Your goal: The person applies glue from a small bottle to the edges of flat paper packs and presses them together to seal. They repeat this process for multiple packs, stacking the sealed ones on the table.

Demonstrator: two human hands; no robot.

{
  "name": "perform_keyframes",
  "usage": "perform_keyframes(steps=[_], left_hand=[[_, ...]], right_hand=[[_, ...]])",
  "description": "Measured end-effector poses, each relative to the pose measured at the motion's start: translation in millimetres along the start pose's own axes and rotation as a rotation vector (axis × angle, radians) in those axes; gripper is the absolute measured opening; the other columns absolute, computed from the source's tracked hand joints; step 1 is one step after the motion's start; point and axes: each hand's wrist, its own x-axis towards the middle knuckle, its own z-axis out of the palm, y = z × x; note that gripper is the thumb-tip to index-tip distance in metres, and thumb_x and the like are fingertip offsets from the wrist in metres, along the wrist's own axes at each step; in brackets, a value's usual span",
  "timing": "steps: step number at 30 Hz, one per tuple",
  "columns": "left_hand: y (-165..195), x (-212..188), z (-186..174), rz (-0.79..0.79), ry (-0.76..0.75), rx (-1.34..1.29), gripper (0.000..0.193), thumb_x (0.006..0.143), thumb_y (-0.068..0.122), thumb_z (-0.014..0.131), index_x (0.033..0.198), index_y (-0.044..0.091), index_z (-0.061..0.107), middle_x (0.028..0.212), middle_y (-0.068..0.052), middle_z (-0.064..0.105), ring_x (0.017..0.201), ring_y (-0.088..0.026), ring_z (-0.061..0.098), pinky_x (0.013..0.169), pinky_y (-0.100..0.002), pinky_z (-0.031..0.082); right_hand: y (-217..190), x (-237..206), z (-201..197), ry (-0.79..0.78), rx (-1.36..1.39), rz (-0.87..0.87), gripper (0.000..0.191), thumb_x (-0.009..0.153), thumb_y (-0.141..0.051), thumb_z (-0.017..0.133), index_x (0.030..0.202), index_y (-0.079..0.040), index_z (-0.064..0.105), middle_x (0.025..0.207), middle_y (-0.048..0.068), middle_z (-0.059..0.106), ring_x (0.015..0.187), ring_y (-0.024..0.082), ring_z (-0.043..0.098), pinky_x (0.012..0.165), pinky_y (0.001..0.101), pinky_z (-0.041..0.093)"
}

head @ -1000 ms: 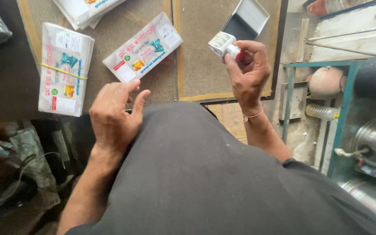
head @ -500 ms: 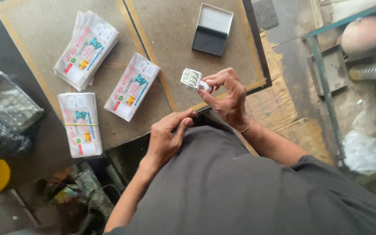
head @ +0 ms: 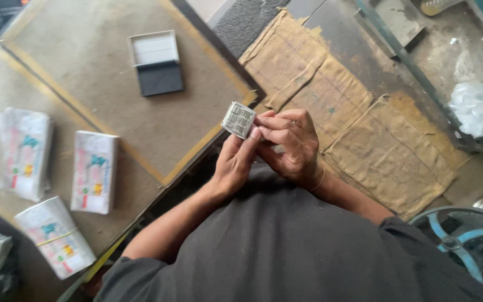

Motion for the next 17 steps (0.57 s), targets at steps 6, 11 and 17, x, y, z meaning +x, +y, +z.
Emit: perform_keyframes(steps=[6, 11, 17], left_hand=[[-93, 141, 92, -0.008, -0.077, -0.05, 0.036, 0.113, 0.025, 0.047, 0.135, -0.002, 0.057, 0.121, -0.01, 0.07, 0.106, -0.018, 0.069, 0.094, -0.034, 0.058], [-125, 231, 162, -0.178, 0.157, -0.087, 0.042, 0.109, 0.034, 0.048, 0.127, -0.002, 0.061, 0.106, -0.015, 0.073, 0.085, -0.02, 0.071, 0.08, -0.035, 0.06], [-126, 294, 149, -0.195, 0.358, -0.129, 0.044, 0.109, 0.035, 0.051, 0.124, -0.004, 0.063, 0.1, -0.017, 0.072, 0.081, -0.022, 0.069, 0.076, -0.037, 0.059]], right_hand=[[126, -48, -133, 0.051, -0.161, 0.147, 0.036, 0.089, -0.012, 0.088, 0.117, -0.003, 0.067, 0.12, 0.016, 0.064, 0.107, 0.026, 0.063, 0.088, 0.0374, 0.056], [217, -71, -233, 0.035, -0.147, 0.542, 0.026, 0.092, -0.007, 0.083, 0.114, -0.002, 0.069, 0.107, 0.01, 0.069, 0.08, 0.014, 0.067, 0.071, 0.028, 0.056], [294, -66, -253, -0.073, -0.121, 0.694, 0.021, 0.093, -0.008, 0.08, 0.11, -0.002, 0.07, 0.1, 0.007, 0.07, 0.075, 0.014, 0.068, 0.067, 0.0277, 0.055]])
